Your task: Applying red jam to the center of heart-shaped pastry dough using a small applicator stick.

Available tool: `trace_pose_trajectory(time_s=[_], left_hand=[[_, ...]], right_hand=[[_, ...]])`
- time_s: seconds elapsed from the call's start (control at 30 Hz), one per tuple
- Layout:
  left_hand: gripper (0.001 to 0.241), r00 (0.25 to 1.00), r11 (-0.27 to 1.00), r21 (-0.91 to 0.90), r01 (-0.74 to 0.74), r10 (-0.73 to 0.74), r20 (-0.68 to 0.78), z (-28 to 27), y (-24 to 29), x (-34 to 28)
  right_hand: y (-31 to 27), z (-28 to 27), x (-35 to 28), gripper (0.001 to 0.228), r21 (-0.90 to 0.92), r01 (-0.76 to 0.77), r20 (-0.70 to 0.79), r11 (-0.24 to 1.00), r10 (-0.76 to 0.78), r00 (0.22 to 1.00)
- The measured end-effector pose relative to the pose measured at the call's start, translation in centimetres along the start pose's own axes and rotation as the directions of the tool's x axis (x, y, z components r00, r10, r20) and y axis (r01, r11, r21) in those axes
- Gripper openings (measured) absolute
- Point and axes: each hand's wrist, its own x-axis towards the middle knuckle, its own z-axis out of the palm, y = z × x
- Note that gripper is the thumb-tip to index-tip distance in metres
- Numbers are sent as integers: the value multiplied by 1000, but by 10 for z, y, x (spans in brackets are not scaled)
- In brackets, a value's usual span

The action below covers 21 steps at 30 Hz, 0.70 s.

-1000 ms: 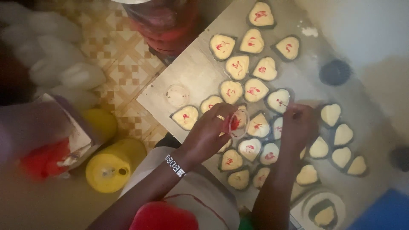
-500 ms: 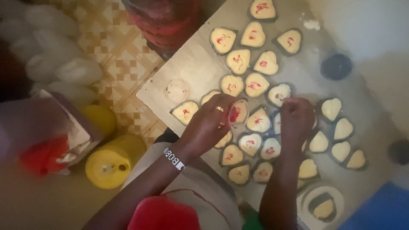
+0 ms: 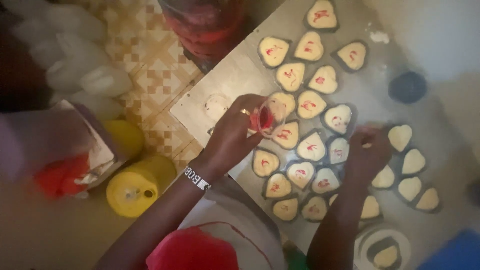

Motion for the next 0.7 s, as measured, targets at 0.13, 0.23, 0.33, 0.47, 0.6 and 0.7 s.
trace_pose_trajectory(time_s=[0.13, 0.23, 0.33, 0.47, 0.6, 0.7], left_hand=[[47, 1000, 999, -37, -8, 7, -5, -3, 3, -1], [48, 996, 994, -65, 89, -88, 22, -4, -1, 0], [48, 998, 997, -28, 65, -66, -15, -4, -5, -4], [44, 997, 1000, -17, -16, 15, -81, -7, -6, -3], [47, 993, 999, 21, 35, -33, -109, -11, -11, -6], [52, 984, 997, 53, -54, 62, -169, -6, -11, -8]], right_hand=[[-41, -13, 5, 16, -166, -76, 112, 983, 96, 989], [-28, -3, 5, 19, -166, -87, 174, 982, 116, 978], [-1, 9, -3, 12, -44, 42, 6, 998, -42, 999], [-13, 1, -6, 7, -127, 70, -8, 989, -72, 997], [6, 0, -3, 9, 35, -11, 7, 999, 10, 1000], [-1, -4, 4, 4, 70, -14, -30, 997, 16, 999]])
